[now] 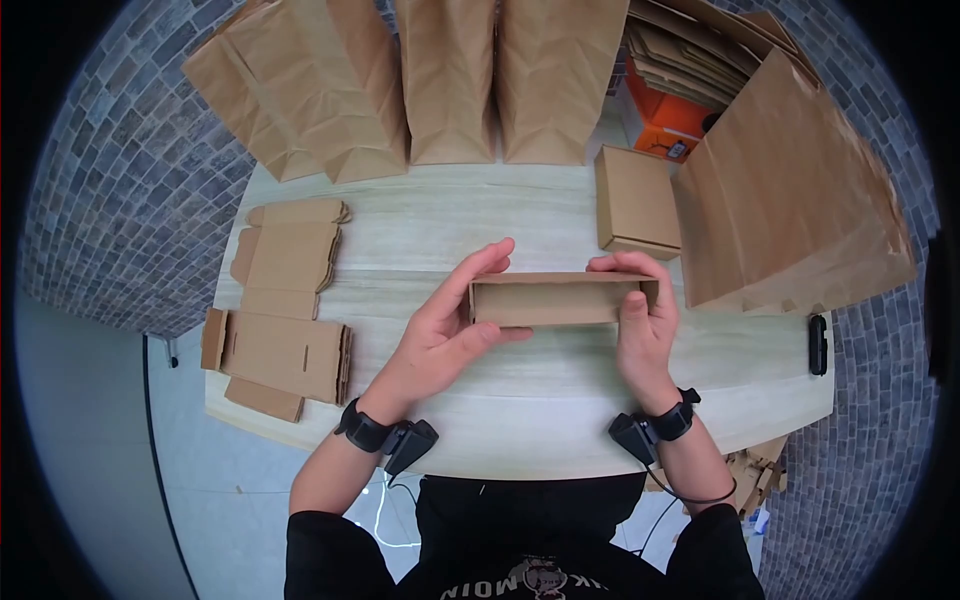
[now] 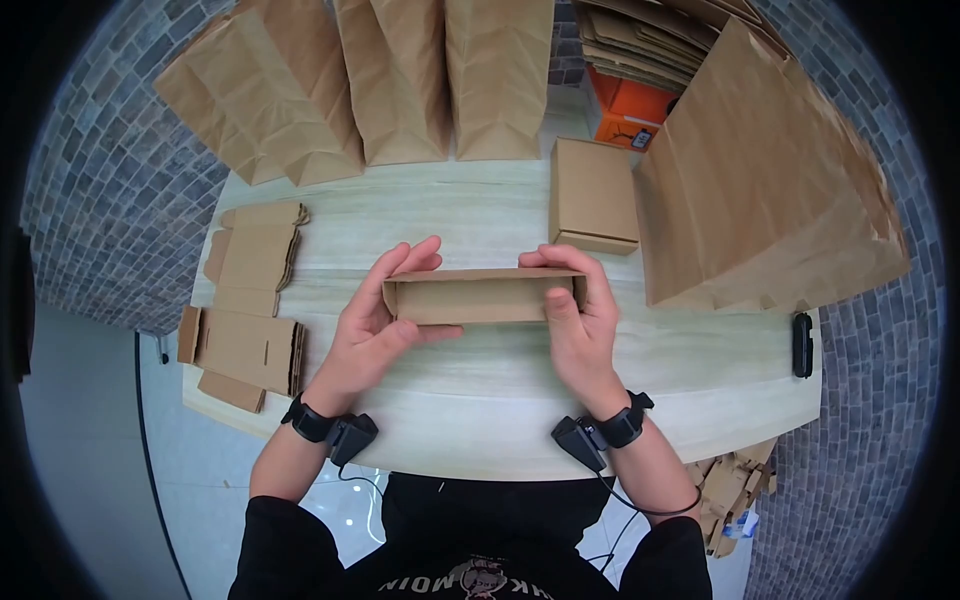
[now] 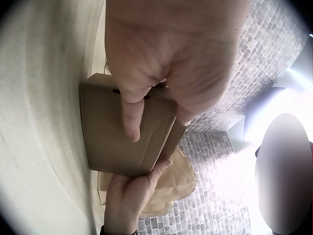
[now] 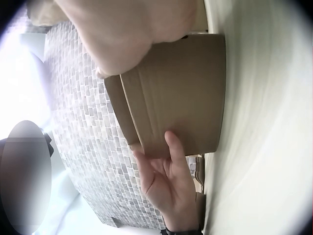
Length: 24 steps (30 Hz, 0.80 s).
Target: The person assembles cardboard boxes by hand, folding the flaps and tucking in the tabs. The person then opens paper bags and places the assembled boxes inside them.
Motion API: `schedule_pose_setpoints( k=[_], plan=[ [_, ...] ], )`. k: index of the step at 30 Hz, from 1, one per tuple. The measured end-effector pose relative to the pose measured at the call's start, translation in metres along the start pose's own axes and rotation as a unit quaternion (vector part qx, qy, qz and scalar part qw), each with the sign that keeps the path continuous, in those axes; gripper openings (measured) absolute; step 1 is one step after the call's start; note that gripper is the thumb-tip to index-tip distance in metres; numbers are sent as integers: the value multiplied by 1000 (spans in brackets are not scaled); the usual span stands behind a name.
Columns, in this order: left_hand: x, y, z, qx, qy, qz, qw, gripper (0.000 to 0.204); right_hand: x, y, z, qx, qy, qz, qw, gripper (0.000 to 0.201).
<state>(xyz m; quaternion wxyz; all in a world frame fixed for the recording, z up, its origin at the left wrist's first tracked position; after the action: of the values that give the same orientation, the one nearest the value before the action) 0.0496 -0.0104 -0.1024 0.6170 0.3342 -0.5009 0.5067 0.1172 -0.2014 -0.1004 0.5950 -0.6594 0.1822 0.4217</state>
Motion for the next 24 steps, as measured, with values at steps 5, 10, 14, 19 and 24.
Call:
schedule_pose_setpoints(
  k=[5,10,14,19,24],
  plan=[
    [-4,-1,-4,10,23,-13,1000,69,1,-3,4,-77,-10,10,997,56],
    [-8,0,-7,19,47,-16,999,66,-7,-7,11,-97,0,40,994,63],
    [-6,1,-6,21,32,-14,999,57,-11,-9,10,-101,40,29,994,67],
    [-3,3,-8,44,31,-32,998,52,-9,-10,10,-123,12,45,991,61],
    [-3,2,-10,53,35,-32,997,43,9,-11,2,-141,-144,87,976,50]
  ],
)
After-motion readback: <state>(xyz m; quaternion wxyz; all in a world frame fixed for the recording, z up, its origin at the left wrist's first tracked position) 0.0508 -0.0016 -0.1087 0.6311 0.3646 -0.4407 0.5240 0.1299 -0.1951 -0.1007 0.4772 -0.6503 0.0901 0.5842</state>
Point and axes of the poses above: each hand's wrist, its own y-axis away from the middle knuckle, its own z-axis out of the palm, x = y × z, the point moved 8 cm from there along -y, towards the middle knuckle, and after that the axes turned 12 degrees about -z, right-handed, at the moved point
